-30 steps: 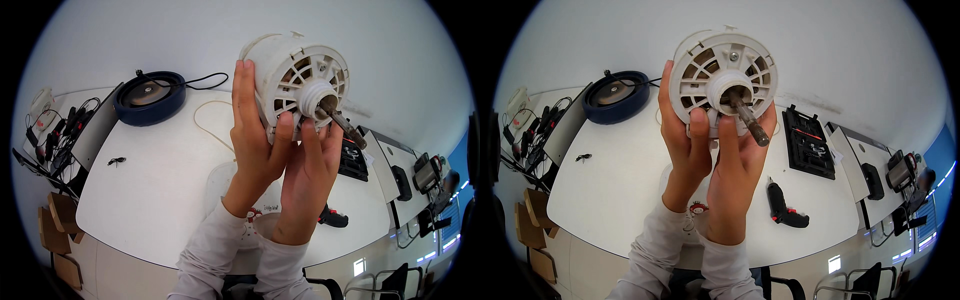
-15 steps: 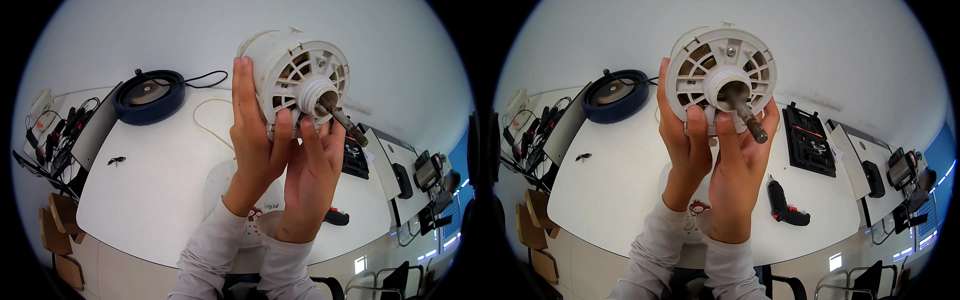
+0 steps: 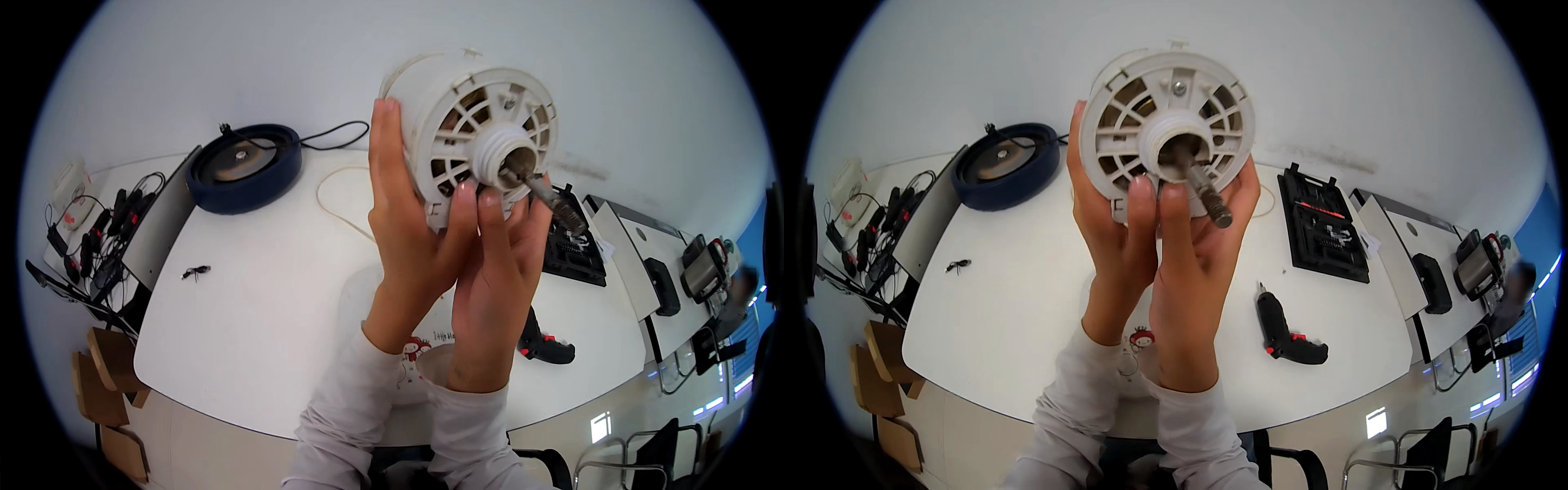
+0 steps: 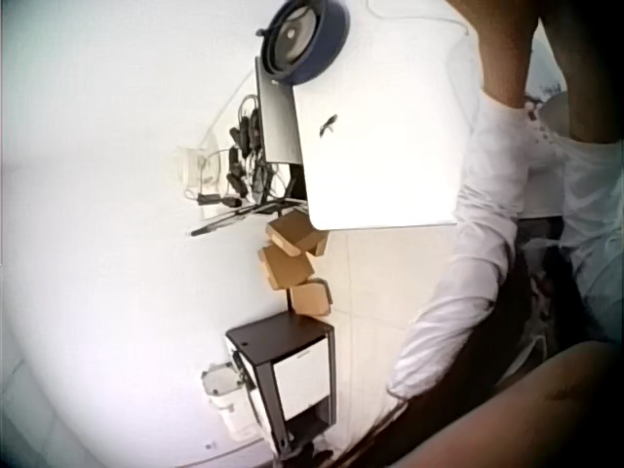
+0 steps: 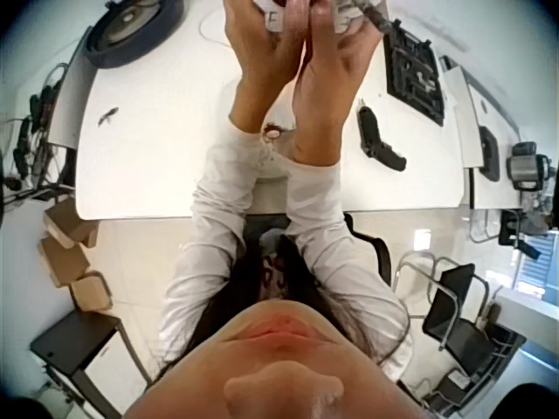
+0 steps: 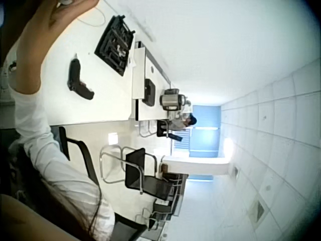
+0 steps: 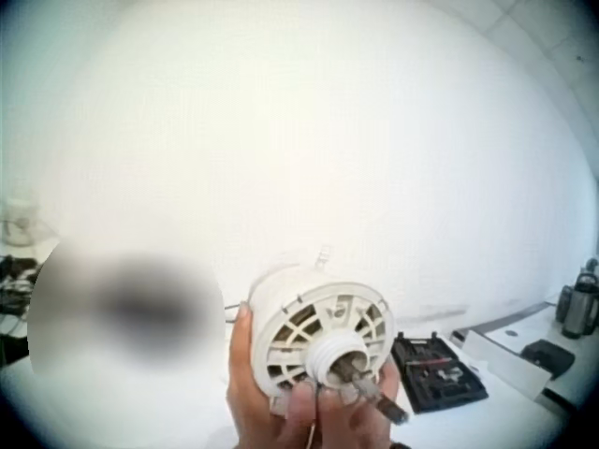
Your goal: The person assembles a white electric motor housing by inserting and tightening multiple screws with a cordless electric screwdriver. They repeatedly rotate the housing to access different screw locations and secure the components together.
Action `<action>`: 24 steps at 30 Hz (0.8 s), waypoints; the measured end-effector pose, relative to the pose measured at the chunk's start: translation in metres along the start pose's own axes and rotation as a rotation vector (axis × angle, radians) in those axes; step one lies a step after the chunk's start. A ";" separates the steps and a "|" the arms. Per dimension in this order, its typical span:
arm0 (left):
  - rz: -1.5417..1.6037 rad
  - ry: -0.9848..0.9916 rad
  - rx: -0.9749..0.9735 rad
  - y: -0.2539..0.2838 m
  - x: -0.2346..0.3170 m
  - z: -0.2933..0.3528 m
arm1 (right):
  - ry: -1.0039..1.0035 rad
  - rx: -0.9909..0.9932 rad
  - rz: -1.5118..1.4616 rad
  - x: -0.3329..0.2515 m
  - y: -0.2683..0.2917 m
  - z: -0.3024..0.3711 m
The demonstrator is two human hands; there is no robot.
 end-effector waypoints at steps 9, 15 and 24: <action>0.076 0.145 -0.122 0.001 -0.005 -0.009 | -0.181 -0.117 -0.223 0.007 0.000 -0.009; 0.083 0.212 -0.154 -0.002 -0.003 -0.012 | -0.229 -0.180 -0.257 0.005 -0.001 -0.013; 0.023 0.193 -0.193 -0.002 -0.006 -0.011 | -0.186 -0.175 -0.218 0.002 0.003 -0.012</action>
Point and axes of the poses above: each hand's wrist, its own z-axis away from the middle knuckle, its own y-axis out of the back of the hand, x = y × z, the point moved 10 cm from there along -z, towards the middle knuckle, and after that the axes turned 6 degrees about z, right-handed, at the moved point
